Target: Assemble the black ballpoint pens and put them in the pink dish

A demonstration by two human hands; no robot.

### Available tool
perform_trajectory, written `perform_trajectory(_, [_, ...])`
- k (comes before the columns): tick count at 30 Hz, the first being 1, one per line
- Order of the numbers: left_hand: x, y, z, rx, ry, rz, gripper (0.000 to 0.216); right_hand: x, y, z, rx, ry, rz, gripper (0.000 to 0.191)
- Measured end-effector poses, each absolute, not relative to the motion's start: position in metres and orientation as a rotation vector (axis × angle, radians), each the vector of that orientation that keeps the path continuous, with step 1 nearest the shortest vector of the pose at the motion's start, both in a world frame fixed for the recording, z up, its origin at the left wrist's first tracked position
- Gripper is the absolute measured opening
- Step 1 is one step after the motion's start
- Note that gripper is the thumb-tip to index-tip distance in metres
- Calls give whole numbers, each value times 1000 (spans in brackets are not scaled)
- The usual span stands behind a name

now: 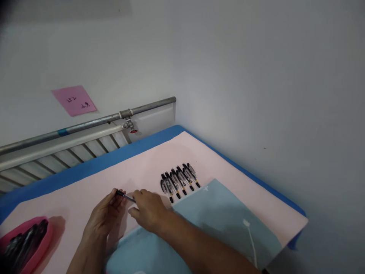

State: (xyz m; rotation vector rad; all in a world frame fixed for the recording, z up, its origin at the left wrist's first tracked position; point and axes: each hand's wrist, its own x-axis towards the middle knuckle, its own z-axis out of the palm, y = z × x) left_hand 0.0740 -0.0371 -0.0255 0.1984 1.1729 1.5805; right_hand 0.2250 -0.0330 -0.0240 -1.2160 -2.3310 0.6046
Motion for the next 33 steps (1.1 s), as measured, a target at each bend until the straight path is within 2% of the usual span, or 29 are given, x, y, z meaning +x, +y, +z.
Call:
perform_trajectory(6, [71,-37,-29,403,1182,1614,1,224,-36,-20,-1209,-2219,774,14])
perform_trajectory(9, [82,-36,-28,537,1210,1619,10,235,-28,-12,-1213,-2084,779,12])
perform_trajectory(13, [120,-29,-28,943,1403,1304,24,264,-6,-1,-1256,-1691,681,16])
perform_trajectory(16, [153,-18,-33,1266,1599,1043,20,283,7,5,-1241,-1438,694,19])
perform_trajectory(20, [176,-4,-40,1510,1943,885,13,292,9,11,-1225,-1333,752,19])
perform_trajectory(24, [178,-1,-42,1468,1991,888,17,290,4,13,-1205,-1373,774,20])
perform_trajectory(29, [181,3,-42,1012,1713,1110,33,289,4,10,-1189,-1445,720,19])
perform_trajectory(33, [162,1,-33,877,1585,1155,22,288,6,8,-1210,-1522,679,19])
